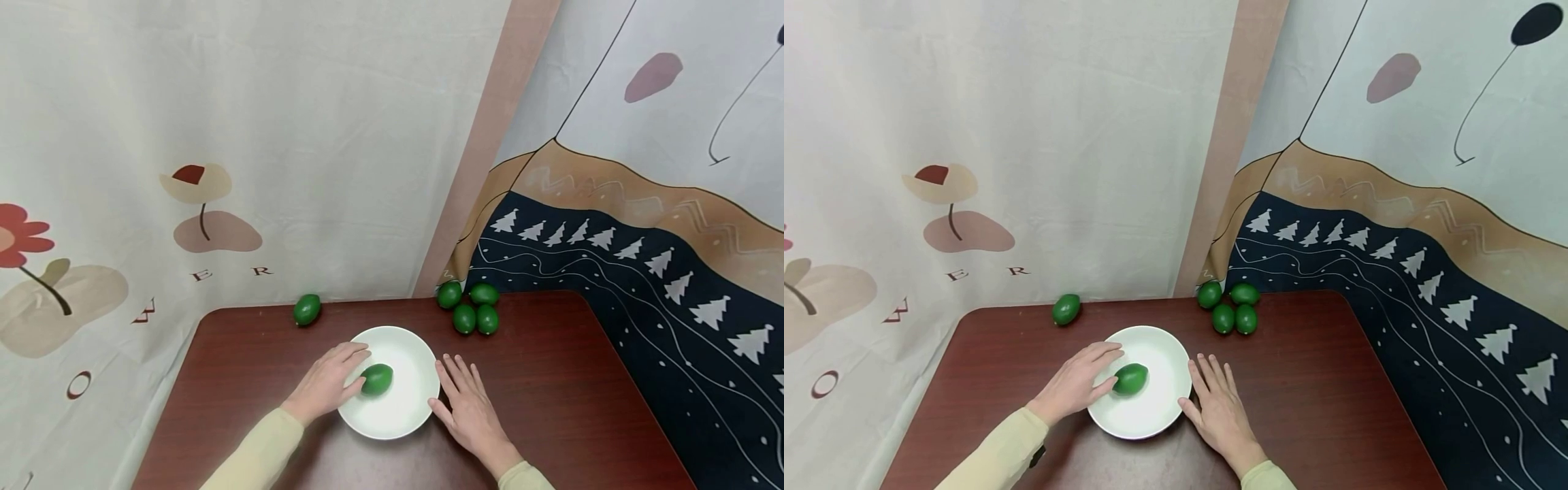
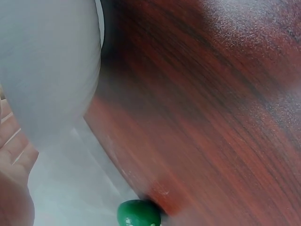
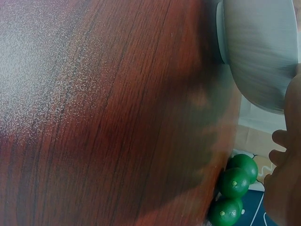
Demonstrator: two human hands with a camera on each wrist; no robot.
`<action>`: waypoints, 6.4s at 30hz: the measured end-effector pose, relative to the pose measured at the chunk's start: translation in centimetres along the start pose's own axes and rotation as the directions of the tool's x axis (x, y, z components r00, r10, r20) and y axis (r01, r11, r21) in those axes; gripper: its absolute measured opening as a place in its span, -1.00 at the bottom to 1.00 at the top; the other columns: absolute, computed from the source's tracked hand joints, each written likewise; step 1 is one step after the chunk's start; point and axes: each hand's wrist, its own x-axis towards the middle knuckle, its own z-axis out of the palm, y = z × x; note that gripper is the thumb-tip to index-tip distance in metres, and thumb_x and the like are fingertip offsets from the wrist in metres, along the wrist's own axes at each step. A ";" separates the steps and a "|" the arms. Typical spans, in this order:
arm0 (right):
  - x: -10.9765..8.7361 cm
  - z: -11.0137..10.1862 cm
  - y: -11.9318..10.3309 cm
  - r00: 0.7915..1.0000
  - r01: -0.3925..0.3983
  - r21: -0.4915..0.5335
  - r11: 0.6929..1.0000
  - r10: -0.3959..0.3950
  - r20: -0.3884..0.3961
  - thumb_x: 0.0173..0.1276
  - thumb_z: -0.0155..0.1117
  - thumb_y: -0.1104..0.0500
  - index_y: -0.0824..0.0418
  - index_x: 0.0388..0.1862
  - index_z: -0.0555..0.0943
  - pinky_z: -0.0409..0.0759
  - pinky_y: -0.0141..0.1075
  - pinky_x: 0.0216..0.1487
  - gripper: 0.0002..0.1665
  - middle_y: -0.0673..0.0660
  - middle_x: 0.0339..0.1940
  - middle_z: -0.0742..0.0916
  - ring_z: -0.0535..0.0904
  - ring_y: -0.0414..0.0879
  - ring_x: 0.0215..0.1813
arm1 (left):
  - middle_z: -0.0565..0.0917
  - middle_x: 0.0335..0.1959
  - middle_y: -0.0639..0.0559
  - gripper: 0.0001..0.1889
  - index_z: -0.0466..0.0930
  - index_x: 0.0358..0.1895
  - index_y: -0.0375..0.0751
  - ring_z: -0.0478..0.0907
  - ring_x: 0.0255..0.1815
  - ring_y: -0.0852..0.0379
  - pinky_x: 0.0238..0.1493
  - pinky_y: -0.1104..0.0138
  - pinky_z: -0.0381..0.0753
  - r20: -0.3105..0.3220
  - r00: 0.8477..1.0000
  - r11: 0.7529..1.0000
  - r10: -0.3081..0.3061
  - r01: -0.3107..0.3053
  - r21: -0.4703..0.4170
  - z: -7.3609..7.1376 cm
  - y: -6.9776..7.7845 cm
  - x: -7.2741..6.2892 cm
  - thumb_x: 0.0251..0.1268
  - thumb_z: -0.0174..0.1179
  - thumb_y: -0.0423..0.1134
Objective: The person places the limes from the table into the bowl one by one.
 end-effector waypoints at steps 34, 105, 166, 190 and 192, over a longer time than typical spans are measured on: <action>-0.1 -0.1 -0.1 1.000 0.004 -0.021 1.000 -0.004 -0.014 0.50 0.20 -0.21 0.15 0.60 0.35 0.14 0.23 0.59 -0.17 0.25 0.58 0.42 0.23 0.25 0.62 | 0.66 0.22 -0.17 -0.56 0.65 0.23 -0.29 0.58 0.26 -0.18 0.26 -0.08 0.60 -0.132 0.973 0.981 -0.189 0.193 0.021 0.0 -2.9 -1.4 0.31 0.31 -0.24; -0.1 -0.3 -0.3 1.000 -0.020 -0.015 1.000 0.020 0.020 0.52 0.18 -0.23 0.13 0.62 0.32 0.08 0.18 0.64 -0.16 0.25 0.60 0.39 0.19 0.22 0.64 | 0.47 0.40 -0.34 -0.47 0.47 0.38 -0.42 0.40 0.41 -0.32 0.36 -0.22 0.46 -0.006 0.903 0.897 -0.430 0.428 0.112 -0.5 -9.9 -1.3 0.39 0.24 -0.29; 0.1 -0.2 -0.2 1.000 -0.014 -0.011 1.000 0.014 0.012 0.52 0.19 -0.21 0.15 0.62 0.31 0.20 0.25 0.57 -0.16 0.27 0.59 0.40 0.24 0.24 0.62 | 0.25 0.53 -0.43 -0.37 0.27 0.51 -0.41 0.23 0.49 -0.44 0.38 -0.29 0.36 0.106 0.823 0.830 -0.558 0.554 0.069 0.3 -13.3 1.4 0.43 0.19 -0.34; 0.1 -0.2 -0.3 1.000 -0.019 0.009 1.000 0.019 0.005 0.51 0.21 -0.20 0.16 0.61 0.33 0.18 0.23 0.58 -0.17 0.27 0.59 0.40 0.24 0.24 0.62 | 0.47 0.37 -0.34 -0.43 0.48 0.37 -0.38 0.40 0.35 -0.37 0.19 -0.22 0.58 0.020 0.835 0.835 -0.550 0.549 0.021 0.7 -12.8 1.0 0.26 0.32 -0.49; 0.1 -0.3 -0.4 1.000 -0.023 0.009 1.000 0.022 0.007 0.51 0.21 -0.20 0.16 0.61 0.33 0.18 0.24 0.58 -0.16 0.27 0.59 0.40 0.24 0.24 0.62 | 0.47 0.37 -0.35 -0.43 0.49 0.37 -0.38 0.42 0.33 -0.38 0.19 -0.23 0.58 0.017 0.831 0.832 -0.555 0.555 0.013 0.7 -12.7 1.1 0.26 0.32 -0.49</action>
